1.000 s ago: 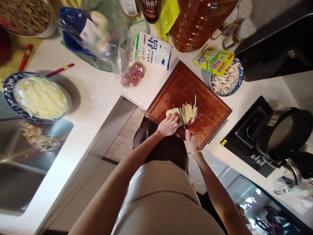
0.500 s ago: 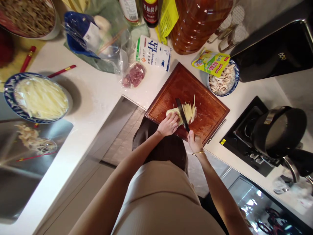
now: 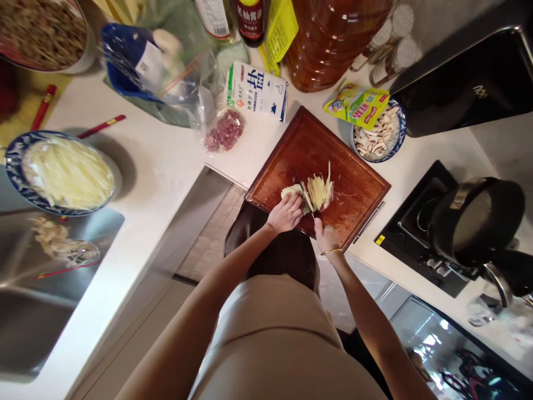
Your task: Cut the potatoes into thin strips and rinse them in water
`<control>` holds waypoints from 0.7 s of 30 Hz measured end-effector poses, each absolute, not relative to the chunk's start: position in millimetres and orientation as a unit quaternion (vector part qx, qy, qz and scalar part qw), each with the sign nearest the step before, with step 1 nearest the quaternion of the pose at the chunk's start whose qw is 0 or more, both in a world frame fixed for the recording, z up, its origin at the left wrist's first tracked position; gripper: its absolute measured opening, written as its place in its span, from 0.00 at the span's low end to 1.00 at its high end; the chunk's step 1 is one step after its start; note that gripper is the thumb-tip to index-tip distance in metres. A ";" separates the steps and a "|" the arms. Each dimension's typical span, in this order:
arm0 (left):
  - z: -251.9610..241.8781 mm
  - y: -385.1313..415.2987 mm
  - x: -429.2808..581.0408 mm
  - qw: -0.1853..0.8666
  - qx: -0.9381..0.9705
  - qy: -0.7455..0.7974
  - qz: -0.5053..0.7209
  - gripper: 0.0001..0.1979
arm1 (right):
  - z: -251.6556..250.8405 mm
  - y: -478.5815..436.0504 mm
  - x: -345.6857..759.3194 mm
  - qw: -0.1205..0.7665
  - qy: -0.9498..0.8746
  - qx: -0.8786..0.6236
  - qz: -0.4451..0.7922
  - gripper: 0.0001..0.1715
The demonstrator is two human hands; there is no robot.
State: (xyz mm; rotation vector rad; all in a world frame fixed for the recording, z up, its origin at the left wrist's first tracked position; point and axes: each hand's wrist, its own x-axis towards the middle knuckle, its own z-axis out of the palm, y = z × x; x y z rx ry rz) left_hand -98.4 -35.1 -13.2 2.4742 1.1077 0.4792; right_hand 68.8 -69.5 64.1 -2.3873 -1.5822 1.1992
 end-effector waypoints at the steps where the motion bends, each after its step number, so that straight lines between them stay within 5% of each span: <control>1: -12.9 -35.1 -98.5 0.190 0.882 0.397 0.170 0.17 | 62.5 -68.6 69.8 0.028 -0.499 -0.768 0.401 0.41; 8: -14.3 -35.6 -100.2 0.183 0.880 0.396 0.189 0.20 | 82.7 -73.8 77.7 0.073 -0.453 -0.757 0.464 0.38; 21: -16.0 -35.6 -100.4 0.185 0.882 0.392 0.188 0.19 | 93.7 -76.5 78.7 -0.010 -0.515 -0.750 0.414 0.37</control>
